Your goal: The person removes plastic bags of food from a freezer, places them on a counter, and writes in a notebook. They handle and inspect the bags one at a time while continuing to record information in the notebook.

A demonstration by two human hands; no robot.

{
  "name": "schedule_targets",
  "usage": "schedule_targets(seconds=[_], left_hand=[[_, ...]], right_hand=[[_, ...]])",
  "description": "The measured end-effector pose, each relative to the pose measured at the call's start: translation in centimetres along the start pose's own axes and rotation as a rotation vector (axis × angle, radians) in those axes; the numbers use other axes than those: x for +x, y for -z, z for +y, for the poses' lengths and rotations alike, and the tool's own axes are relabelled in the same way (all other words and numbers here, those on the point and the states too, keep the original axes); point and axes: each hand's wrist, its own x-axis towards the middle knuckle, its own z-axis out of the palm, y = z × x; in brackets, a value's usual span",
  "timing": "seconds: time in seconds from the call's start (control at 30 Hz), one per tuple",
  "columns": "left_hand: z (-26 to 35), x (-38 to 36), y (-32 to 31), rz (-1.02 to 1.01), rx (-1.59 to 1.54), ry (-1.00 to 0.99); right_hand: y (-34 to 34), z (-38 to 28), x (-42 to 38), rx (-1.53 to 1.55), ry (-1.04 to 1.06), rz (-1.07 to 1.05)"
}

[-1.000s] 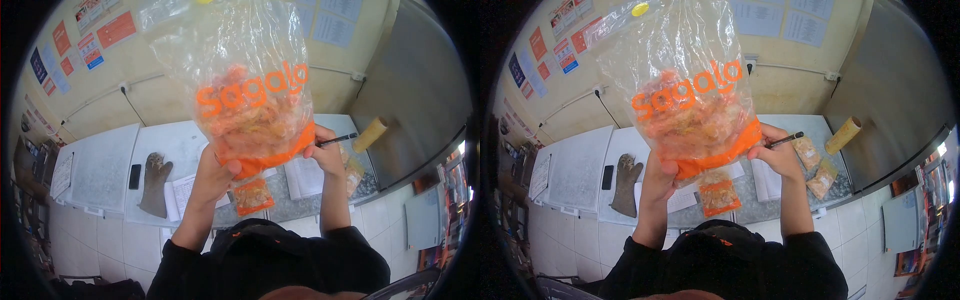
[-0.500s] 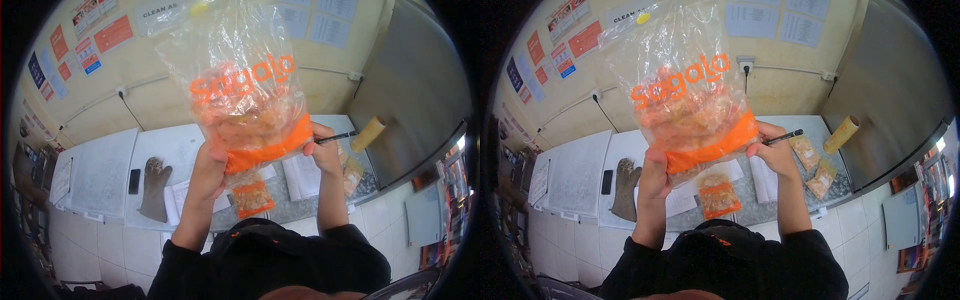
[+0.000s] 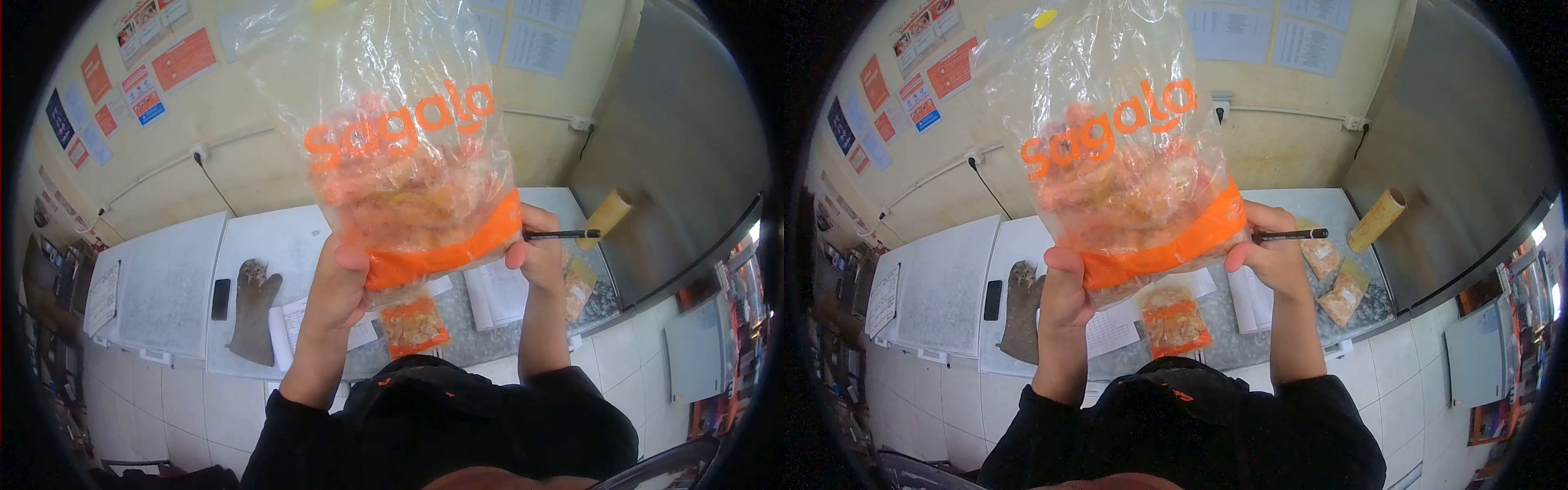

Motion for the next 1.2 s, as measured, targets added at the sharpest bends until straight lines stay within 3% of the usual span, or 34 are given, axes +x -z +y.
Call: schedule_targets(seconds=[0.63,1.2], left_hand=[[-1.0,0.3,-0.7,0.033,0.046,0.033],[-0.8,0.7,-1.9,-0.025,0.202,-0.076]], right_hand=[[1.1,0.2,-1.1,-0.006,0.026,0.024],[2.4,1.7,-1.8,0.063,0.047,0.015]])
